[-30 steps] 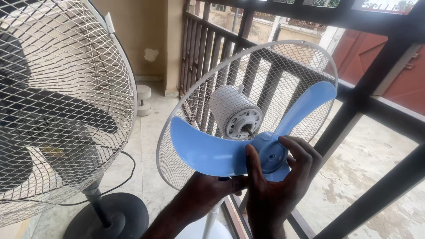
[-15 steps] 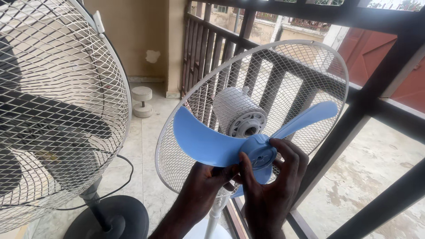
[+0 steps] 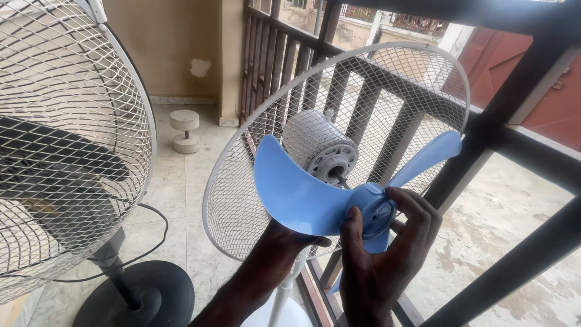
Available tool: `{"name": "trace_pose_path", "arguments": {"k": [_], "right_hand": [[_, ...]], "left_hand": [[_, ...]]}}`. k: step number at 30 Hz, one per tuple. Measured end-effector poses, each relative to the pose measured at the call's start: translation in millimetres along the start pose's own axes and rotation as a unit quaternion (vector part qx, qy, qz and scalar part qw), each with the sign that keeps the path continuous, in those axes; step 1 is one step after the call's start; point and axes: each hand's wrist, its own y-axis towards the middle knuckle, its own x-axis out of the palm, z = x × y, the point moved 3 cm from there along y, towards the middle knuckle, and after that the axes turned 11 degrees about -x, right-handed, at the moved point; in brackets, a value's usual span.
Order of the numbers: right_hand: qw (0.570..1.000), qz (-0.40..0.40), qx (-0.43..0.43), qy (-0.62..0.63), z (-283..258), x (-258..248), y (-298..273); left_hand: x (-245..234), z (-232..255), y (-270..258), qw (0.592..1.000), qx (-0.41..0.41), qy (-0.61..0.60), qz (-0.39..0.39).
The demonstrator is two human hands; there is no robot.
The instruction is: The person assembles a white pedestal fan by hand. They attach the front grille, mount the blue fan blade onto the motor shaft, and secure it with a blue plastic nut. The person then places the rear grille over the blade and fastens it to complete the assembly.
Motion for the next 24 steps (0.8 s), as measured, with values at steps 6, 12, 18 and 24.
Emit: {"name": "trace_pose_path", "arguments": {"k": [6,12,18,24], "right_hand": [[1.0,-0.018,-0.003,-0.015,2,-2,0],[1.0,-0.023,0.001,0.013,1,-1,1],[0.999,-0.041,-0.024,0.009,-9,6,-1],[0.998,-0.044,-0.042,0.004,-26,9,-6]], "left_hand": [[14,-1,2,0.967,0.066,-0.217,-0.12],[6,0,4,0.953,0.083,-0.269,-0.111],[-11,5,1,0.96,0.092,-0.244,-0.102],[-17,5,-1,0.956,0.077,-0.241,-0.148]]}}
